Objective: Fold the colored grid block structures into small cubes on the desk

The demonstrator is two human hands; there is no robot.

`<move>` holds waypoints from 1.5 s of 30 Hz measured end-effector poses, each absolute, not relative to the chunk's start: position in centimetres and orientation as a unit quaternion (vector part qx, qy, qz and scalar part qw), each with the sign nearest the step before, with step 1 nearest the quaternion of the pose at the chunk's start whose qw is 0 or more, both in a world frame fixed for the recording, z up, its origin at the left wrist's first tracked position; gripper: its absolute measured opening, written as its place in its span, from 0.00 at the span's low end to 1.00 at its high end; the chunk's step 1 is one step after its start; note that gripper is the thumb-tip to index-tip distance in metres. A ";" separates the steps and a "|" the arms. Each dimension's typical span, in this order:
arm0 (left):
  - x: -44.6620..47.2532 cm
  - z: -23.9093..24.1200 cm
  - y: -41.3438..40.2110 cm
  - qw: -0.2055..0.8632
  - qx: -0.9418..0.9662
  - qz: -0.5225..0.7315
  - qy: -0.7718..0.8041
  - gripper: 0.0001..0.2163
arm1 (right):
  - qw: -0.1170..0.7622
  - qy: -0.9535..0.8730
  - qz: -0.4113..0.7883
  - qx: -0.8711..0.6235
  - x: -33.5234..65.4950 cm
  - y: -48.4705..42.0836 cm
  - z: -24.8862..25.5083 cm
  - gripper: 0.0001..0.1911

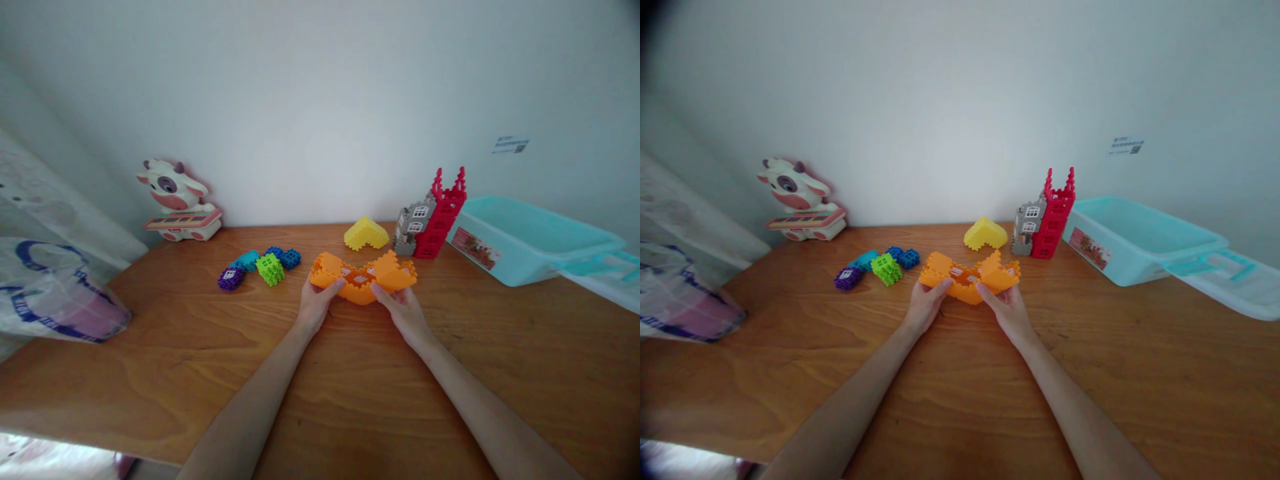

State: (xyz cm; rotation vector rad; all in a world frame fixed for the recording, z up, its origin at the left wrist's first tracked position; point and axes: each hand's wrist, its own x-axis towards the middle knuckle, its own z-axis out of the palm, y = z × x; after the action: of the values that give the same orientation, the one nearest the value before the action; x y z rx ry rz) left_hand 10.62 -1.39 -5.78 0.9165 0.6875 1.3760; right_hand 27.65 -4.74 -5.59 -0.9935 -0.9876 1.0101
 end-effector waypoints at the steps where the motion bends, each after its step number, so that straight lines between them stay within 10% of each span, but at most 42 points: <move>1: 10.6 -5.9 -1.4 0.605 0.415 0.610 0.298 0.26 | 0.643 -0.441 0.444 -0.442 27.7 -4.9 -5.4 0.25; 31: 10.5 -6.8 -1.3 0.591 0.498 0.548 0.320 0.29 | 0.636 -0.464 0.420 -0.452 27.7 -5.1 -5.2 0.23; 45: 10.1 -5.4 -1.8 0.766 0.392 0.447 0.243 0.27 | 0.691 -0.424 0.384 -0.442 29.1 -4.3 -6.5 0.25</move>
State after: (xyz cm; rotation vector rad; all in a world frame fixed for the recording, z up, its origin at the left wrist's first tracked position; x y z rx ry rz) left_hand 10.09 -1.81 -5.39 0.8514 0.5282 0.9711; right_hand 29.09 -4.34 -6.50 -0.9874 -0.9468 0.8577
